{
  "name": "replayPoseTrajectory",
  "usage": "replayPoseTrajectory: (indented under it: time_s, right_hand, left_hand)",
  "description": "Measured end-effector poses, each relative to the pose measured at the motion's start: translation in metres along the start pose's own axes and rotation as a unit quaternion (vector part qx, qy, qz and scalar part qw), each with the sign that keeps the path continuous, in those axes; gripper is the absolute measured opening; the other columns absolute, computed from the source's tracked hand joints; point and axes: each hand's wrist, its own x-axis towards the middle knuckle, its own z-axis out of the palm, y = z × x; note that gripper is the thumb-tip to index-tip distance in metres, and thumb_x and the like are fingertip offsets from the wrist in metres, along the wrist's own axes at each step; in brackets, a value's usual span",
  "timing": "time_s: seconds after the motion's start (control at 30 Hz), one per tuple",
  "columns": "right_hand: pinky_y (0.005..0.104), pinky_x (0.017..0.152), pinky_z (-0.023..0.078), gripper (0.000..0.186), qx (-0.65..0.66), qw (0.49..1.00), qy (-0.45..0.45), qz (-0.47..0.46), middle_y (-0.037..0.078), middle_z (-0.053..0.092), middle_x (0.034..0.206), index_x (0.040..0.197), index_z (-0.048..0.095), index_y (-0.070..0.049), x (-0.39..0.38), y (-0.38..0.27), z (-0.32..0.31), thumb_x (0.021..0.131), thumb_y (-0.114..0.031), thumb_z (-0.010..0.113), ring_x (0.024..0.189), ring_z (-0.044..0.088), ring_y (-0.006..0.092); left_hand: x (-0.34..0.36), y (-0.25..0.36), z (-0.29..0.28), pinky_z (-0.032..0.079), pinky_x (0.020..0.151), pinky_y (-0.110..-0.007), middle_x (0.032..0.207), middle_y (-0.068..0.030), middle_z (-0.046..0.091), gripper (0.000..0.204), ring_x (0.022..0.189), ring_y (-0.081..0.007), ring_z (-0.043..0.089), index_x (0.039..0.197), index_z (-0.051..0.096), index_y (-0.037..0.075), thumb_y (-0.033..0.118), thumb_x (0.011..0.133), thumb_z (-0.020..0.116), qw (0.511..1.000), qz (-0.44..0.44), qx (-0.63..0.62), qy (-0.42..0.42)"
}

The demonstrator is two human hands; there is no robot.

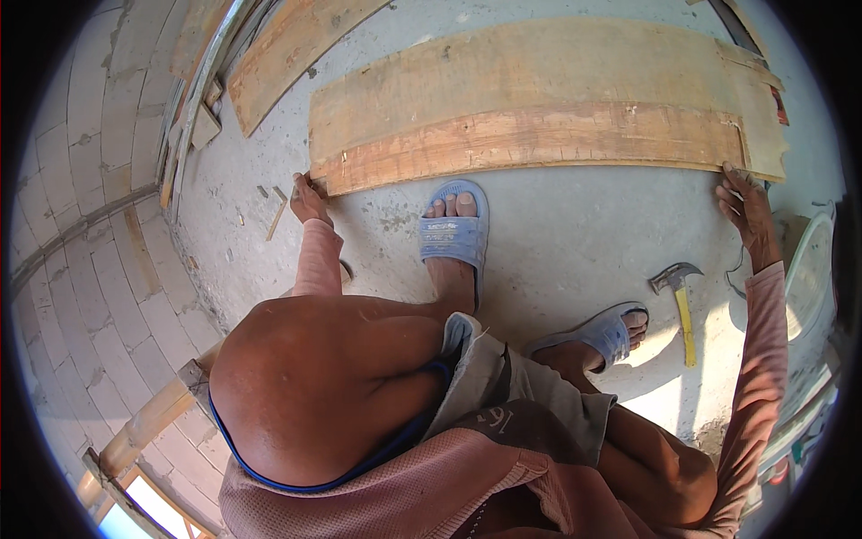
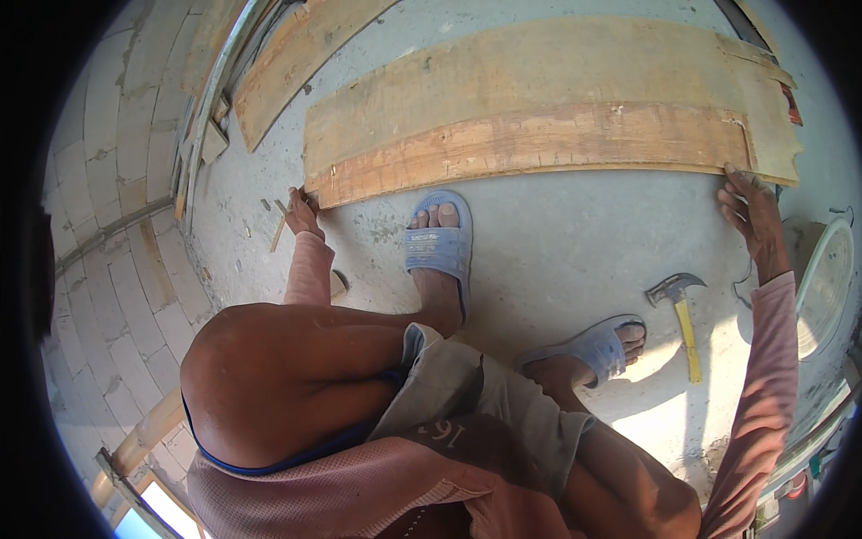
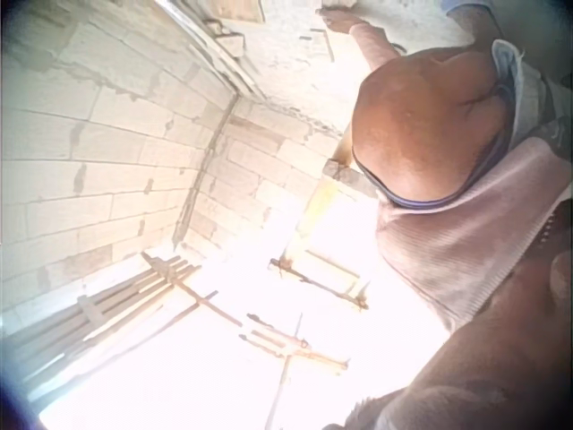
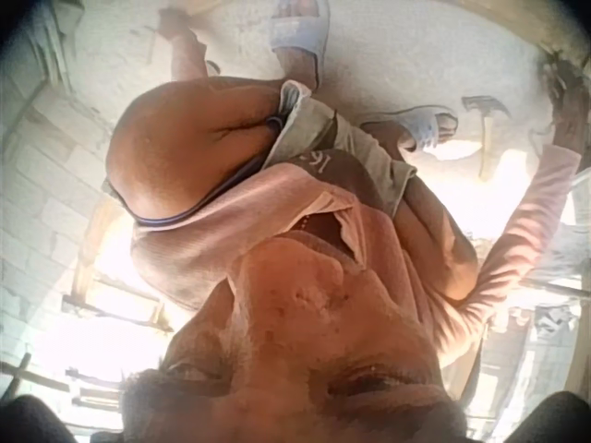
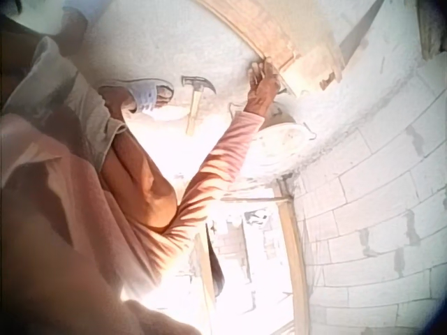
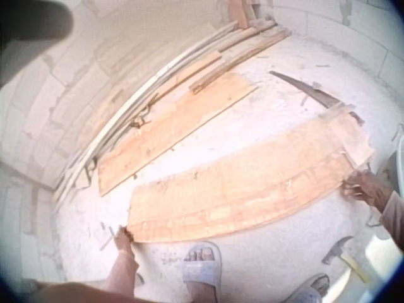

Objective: The person uses a saw to cut a piece of wood, then uses a hammer to drive nails into the wood and pry parts of the wood apart.

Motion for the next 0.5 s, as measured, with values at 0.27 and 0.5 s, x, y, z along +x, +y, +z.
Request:
replayPoseTrajectory:
  time_s: [0.27, 0.5]
  right_hand:
    - [0.0269, 0.078, 0.059, 0.069, -0.014, 0.999, 0.020, -0.020, 0.006, 0.056, 0.107, 0.118, 0.060, 0.001, 0.003, -0.001, 0.015, 0.079, -0.050, 0.085, 0.091, 0.069, 0.0157]
    - [0.0227, 0.068, 0.061, 0.071, 0.019, 0.999, 0.049, -0.004, 0.007, 0.059, 0.105, 0.122, 0.056, -0.002, -0.002, 0.009, -0.001, 0.078, -0.050, 0.086, 0.081, 0.069, 0.0117]
  left_hand:
    - [-0.028, -0.023, 0.024, 0.050, 0.097, -0.036, 0.126, -0.0154, 0.063, 0.071, 0.110, -0.0236, 0.061, 0.139, 0.053, -0.002, 0.055, 0.099, 0.062, 0.989, 0.140, 0.042, -0.001]
    - [-0.010, -0.039, 0.038, 0.045, 0.105, -0.041, 0.134, -0.0205, 0.061, 0.068, 0.120, -0.0289, 0.058, 0.136, 0.057, -0.006, 0.053, 0.102, 0.056, 0.981, 0.181, 0.069, 0.000]
